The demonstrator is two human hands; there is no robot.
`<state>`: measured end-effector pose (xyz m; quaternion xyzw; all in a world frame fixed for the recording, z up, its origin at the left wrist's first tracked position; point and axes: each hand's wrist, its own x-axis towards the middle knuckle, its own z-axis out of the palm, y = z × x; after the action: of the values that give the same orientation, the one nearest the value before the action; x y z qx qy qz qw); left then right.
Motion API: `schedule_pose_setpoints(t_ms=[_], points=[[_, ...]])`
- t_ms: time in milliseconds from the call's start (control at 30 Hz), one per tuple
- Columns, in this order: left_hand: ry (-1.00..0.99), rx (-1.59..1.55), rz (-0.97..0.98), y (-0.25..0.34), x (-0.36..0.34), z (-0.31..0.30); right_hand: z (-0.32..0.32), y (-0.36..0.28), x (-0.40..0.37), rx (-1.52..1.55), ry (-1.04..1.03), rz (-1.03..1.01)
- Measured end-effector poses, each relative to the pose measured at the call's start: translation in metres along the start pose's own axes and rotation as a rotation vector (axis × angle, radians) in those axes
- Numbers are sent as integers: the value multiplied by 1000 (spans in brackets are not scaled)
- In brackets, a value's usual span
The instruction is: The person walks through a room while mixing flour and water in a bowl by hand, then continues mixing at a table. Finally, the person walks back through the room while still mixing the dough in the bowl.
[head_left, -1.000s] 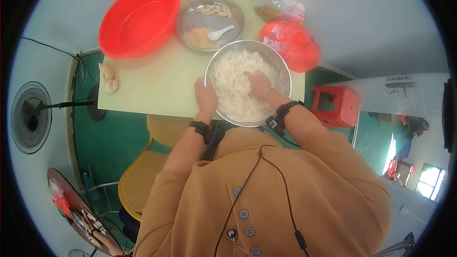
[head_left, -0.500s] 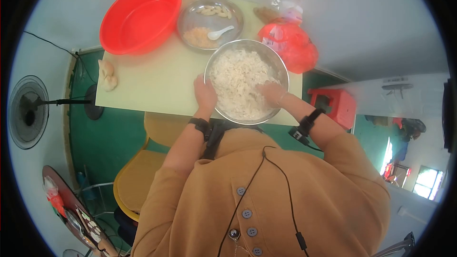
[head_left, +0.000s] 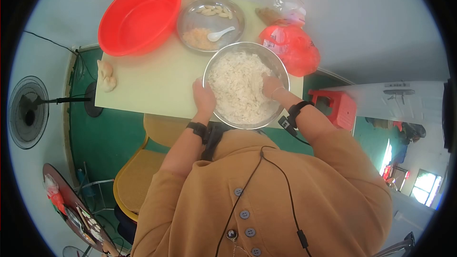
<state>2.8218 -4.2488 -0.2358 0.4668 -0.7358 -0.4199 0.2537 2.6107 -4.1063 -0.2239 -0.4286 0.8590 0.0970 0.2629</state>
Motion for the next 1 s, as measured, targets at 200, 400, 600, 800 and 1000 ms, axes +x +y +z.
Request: schedule_pose_setpoints(t_ms=[200, 400, 600, 800, 1000], points=[[15, -40, 30, 1, -1, 0, 14, -3, 25, 184, -8, 147], [6, -10, 34, -5, 1, 1, -2, -29, -37, 152, -115, -66], [-13, -12, 30, -4, 1, 1, -27, 8, -17, 149, 101, -196], [21, 20, 105, -1, 1, 0, -12, -15, 70, 484, 359, -159], [-6, -8, 63, 1, 3, -2, -44, -84, 98, 391, 135, -16]])
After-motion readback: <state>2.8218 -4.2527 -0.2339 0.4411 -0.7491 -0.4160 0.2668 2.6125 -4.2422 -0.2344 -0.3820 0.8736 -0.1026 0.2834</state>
